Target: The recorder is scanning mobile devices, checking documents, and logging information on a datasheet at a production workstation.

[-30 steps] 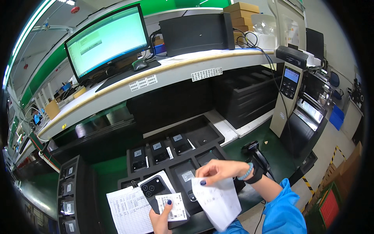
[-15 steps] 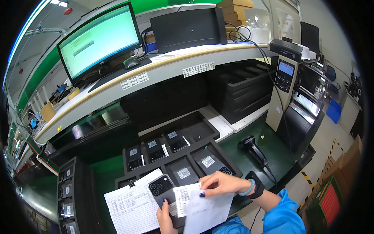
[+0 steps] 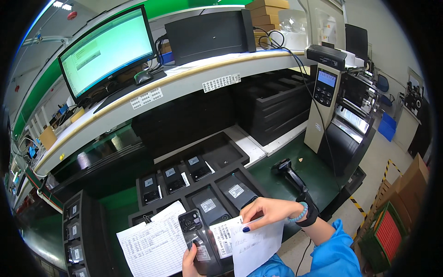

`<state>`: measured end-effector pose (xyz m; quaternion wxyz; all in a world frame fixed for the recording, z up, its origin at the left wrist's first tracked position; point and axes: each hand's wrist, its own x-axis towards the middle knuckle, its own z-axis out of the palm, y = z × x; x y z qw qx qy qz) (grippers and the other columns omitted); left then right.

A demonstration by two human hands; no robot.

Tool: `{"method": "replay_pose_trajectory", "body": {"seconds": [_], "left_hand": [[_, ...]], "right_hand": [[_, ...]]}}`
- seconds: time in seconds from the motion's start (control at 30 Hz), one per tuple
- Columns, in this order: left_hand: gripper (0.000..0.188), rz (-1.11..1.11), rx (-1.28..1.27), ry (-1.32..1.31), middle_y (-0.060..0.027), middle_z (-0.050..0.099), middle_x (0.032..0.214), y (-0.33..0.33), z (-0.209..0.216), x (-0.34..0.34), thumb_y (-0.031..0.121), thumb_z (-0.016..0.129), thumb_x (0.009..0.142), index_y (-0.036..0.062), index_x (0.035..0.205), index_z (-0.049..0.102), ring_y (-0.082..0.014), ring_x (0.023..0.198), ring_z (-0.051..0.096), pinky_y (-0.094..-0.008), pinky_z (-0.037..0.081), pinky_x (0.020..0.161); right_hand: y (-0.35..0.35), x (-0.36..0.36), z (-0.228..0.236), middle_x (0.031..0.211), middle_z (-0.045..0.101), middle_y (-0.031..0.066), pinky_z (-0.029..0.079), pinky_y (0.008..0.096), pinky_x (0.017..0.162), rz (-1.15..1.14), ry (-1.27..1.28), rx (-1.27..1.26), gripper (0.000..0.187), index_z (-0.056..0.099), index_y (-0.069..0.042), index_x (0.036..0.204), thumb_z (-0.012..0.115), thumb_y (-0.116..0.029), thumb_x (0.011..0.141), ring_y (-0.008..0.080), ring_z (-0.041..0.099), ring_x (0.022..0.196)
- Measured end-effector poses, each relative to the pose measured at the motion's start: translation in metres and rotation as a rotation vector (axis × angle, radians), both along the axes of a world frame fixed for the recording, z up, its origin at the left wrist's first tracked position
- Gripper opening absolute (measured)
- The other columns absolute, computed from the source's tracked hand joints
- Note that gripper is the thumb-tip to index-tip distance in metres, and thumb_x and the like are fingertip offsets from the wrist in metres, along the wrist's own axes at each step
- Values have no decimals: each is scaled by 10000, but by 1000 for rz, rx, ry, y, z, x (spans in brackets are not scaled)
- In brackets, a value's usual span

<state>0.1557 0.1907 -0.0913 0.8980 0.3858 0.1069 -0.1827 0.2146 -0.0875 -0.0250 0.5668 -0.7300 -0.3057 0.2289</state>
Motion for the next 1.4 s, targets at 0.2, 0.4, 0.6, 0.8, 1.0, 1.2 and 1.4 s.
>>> {"method": "replay_pose_trajectory", "body": {"seconds": [0.2,0.4,0.6,0.8,1.0,1.2,1.4], "left_hand": [[281,-56,-61,-49,-81,633,1015,-5,8,-4,189,486,933,-4,1129,542,-173,903,616,-300,489,800],[263,-55,16,-72,-70,635,991,0,4,-1,177,500,926,2,1117,548,-155,868,615,-287,491,776],[254,-50,85,-21,-57,630,976,1,1,0,170,520,917,5,1107,552,-145,856,610,-270,489,763],[247,47,97,-33,-48,624,985,12,4,0,157,526,913,3,1104,552,-140,844,605,-265,486,753],[229,175,135,-107,-39,627,962,30,7,6,154,543,907,16,1087,575,-131,834,602,-262,483,728],[240,291,206,-66,-40,622,977,39,18,0,165,554,905,6,1083,580,-131,852,600,-262,480,737],[258,320,270,-65,-49,612,1019,44,20,0,144,556,899,-7,1108,573,-137,891,585,-267,468,777]], "right_hand": [[17,1,3,856,602,56,429,223,687,40,-24,-62,182,668,39,931,639,-111,832,123,546,779],[29,-1,9,839,593,65,426,233,678,94,-29,-17,175,660,50,906,631,-110,839,123,538,768],[39,-3,8,881,593,77,425,247,721,141,-1,6,175,639,57,894,626,-111,843,139,531,808],[16,9,13,962,602,124,446,312,807,109,-170,-126,192,569,54,992,534,-110,899,223,568,877],[14,47,7,954,594,142,411,395,822,-108,-525,-419,263,582,4,1000,481,46,760,331,538,979],[62,70,-32,1018,565,111,363,355,846,-48,-696,-790,417,572,-52,1087,516,69,692,278,484,1022],[80,68,-41,1042,548,107,377,366,880,-271,-938,-590,370,551,-55,1123,540,-4,757,278,472,1014]]}}
